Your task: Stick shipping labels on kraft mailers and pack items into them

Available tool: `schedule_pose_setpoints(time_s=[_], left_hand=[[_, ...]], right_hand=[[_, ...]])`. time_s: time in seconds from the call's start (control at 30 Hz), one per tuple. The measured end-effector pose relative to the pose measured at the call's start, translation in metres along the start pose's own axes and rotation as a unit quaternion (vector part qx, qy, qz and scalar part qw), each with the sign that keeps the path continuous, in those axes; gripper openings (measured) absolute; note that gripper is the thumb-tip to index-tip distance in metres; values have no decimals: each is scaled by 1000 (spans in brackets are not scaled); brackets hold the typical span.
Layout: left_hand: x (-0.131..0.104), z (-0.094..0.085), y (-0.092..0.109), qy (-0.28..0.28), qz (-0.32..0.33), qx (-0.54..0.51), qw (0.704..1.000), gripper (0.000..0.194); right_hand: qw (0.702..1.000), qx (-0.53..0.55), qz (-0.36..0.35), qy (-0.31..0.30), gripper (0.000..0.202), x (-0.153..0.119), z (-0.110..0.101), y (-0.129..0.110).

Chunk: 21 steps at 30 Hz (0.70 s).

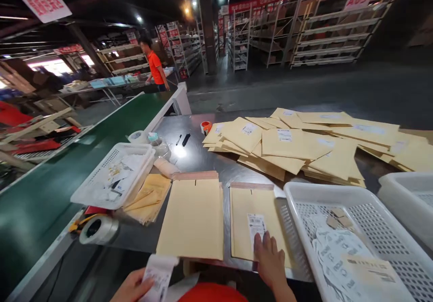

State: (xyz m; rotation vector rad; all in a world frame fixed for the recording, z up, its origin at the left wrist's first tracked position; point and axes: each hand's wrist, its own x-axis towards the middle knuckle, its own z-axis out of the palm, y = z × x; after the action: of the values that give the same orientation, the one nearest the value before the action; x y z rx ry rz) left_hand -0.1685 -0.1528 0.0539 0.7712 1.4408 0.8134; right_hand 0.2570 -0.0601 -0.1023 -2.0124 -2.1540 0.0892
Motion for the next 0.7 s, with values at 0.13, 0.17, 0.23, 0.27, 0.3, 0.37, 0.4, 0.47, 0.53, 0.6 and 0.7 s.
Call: schedule_pose_setpoints(time_s=[0.13,0.17,0.23,0.27,0.3,0.37,0.4,0.47,0.53,0.6,0.7], left_hand=[[-6,76,47,92,91,-59,990,85],[-9,90,57,103,101,-69,987,97],[-16,112,74,88,126,-86,984,110],[-21,120,79,82,138,-89,983,111],[-25,126,83,78,148,-90,982,111],[-34,132,86,85,156,-92,980,106],[-36,133,85,89,154,-95,979,99],[-39,133,81,87,141,-103,981,71],[-37,130,74,68,126,-109,984,43],[-34,125,67,54,115,-112,985,42],[-25,116,59,79,114,-84,987,49]], right_hand=[[964,225,-111,83,45,23,-82,-70],[944,271,-155,104,41,25,-107,-91],[899,330,-257,128,34,24,-151,-129],[881,343,-298,132,31,22,-168,-145],[867,357,-326,120,28,20,-181,-157],[849,402,-335,74,20,18,-196,-172],[843,435,-316,39,18,17,-199,-176],[827,496,-262,-38,24,17,-200,-177],[809,530,-232,-103,31,17,-198,-175],[802,535,-226,-136,32,15,-195,-175],[818,521,-192,-151,33,10,-187,-181]])
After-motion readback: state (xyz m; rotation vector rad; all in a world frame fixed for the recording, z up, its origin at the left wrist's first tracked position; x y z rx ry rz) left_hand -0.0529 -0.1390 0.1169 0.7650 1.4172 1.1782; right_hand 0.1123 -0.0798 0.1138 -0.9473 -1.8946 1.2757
